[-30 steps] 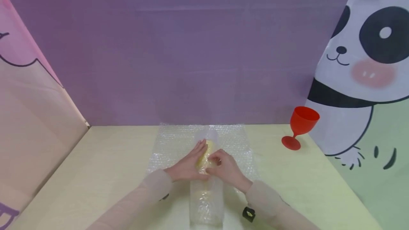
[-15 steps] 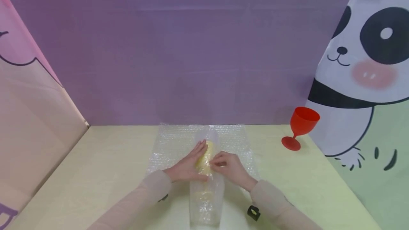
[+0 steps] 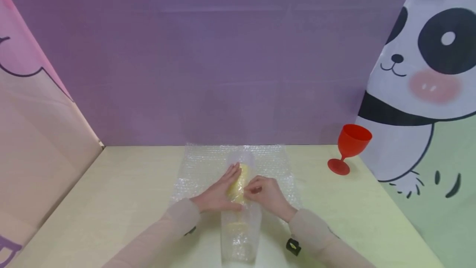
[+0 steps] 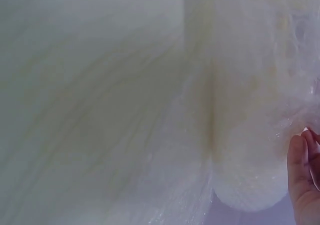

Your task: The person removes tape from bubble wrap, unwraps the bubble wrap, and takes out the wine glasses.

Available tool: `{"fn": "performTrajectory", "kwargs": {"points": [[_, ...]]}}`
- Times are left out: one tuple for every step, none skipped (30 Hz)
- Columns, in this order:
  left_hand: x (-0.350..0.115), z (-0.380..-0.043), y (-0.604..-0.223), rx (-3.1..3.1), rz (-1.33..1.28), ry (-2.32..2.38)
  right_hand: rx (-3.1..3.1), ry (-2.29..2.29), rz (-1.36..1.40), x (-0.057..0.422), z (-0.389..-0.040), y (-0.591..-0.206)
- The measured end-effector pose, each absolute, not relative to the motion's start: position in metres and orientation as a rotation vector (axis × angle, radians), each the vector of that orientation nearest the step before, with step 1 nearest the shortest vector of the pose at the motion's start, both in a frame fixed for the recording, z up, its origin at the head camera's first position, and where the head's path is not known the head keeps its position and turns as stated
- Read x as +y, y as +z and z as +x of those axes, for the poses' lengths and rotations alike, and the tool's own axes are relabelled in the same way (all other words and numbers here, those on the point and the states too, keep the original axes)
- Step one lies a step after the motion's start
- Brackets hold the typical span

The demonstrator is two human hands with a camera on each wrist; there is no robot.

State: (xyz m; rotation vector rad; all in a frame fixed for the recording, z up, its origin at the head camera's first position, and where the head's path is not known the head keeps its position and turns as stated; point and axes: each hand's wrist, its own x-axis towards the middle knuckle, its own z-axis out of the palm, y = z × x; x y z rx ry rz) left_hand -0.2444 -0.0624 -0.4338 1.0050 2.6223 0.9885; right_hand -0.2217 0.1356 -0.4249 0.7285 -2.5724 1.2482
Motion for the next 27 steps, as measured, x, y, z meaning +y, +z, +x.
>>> {"fn": "performTrajectory", "kwargs": {"points": [[-0.0627,-0.2444,-0.4342,2.621,1.008,0.99,-2.565,1.245,0.734,0.1354,-0.222,-0.4252],[-0.0629,-0.2443,-0.4344,2.621,1.016,0.995,-2.561,1.246,0.733,0.1354,-0.2222,-0.4255],[-0.063,-0.2444,-0.4346,2.621,1.024,0.999,-2.557,1.244,0.734,0.1353,-0.2223,-0.4257],[-0.0631,-0.2444,-0.4346,2.622,1.03,1.001,-2.552,1.245,0.736,0.1354,-0.2224,-0.4259],[-0.0631,-0.2444,-0.4346,2.626,1.032,0.999,-2.545,1.249,0.74,0.1353,-0.2225,-0.4262],[-0.0633,-0.2444,-0.4346,2.631,1.038,0.999,-2.54,1.254,0.741,0.1355,-0.2226,-0.4266],[-0.0633,-0.2444,-0.4346,2.636,1.041,0.997,-2.533,1.258,0.746,0.1355,-0.2227,-0.427],[-0.0634,-0.2442,-0.4345,2.638,1.042,0.999,-2.529,1.265,0.748,0.1357,-0.2228,-0.4273],[-0.0635,-0.2441,-0.4343,2.638,1.038,1.001,-2.525,1.271,0.749,0.1358,-0.2229,-0.4277],[-0.0635,-0.2439,-0.4344,2.639,1.035,1.003,-2.52,1.279,0.752,0.1359,-0.2231,-0.4282],[-0.0635,-0.2436,-0.4343,2.635,1.035,1.01,-2.517,1.282,0.753,0.136,-0.2234,-0.4287],[-0.0634,-0.2434,-0.4343,2.633,1.032,1.015,-2.515,1.285,0.753,0.1361,-0.2236,-0.4289],[-0.0632,-0.2432,-0.4342,2.63,1.028,1.02,-2.515,1.283,0.75,0.1364,-0.2237,-0.4289],[-0.0628,-0.2429,-0.4341,2.627,1.024,1.023,-2.518,1.285,0.747,0.1367,-0.2237,-0.4288],[-0.0625,-0.2426,-0.4341,2.628,1.019,1.023,-2.52,1.284,0.749,0.1369,-0.2238,-0.4286],[-0.0621,-0.2425,-0.434,2.627,1.018,1.026,-2.521,1.278,0.754,0.1372,-0.224,-0.4284],[-0.0618,-0.2421,-0.4335,2.627,1.014,1.025,-2.526,1.275,0.757,0.1375,-0.2242,-0.4281],[-0.0614,-0.2419,-0.4332,2.63,1.009,1.022,-2.532,1.272,0.761,0.1377,-0.2242,-0.4277],[-0.061,-0.2417,-0.4329,2.634,1.01,1.019,-2.538,1.265,0.765,0.1378,-0.2243,-0.4274],[-0.0605,-0.2414,-0.4324,2.636,1.01,1.016,-2.544,1.257,0.773,0.138,-0.2245,-0.4276],[-0.06,-0.2412,-0.4322,2.639,1.012,1.011,-2.551,1.246,0.782,0.1382,-0.2247,-0.4276],[-0.0596,-0.2408,-0.4319,2.639,1.01,1.009,-2.558,1.232,0.786,0.1383,-0.2249,-0.4278],[-0.0592,-0.2406,-0.4317,2.644,1.009,0.998,-2.565,1.222,0.792,0.1384,-0.2249,-0.4279],[-0.0589,-0.2406,-0.4319,2.648,1.012,0.988,-2.567,1.209,0.799,0.1385,-0.2249,-0.4283],[-0.0584,-0.2407,-0.4318,2.651,1.011,0.98,-2.566,1.198,0.808,0.1389,-0.2251,-0.4285],[-0.0579,-0.2407,-0.4318,2.652,1.008,0.976,-2.562,1.191,0.82,0.1392,-0.2252,-0.4286],[-0.0575,-0.241,-0.4318,2.655,1.006,0.97,-2.555,1.186,0.833,0.1394,-0.2254,-0.4286]]}}
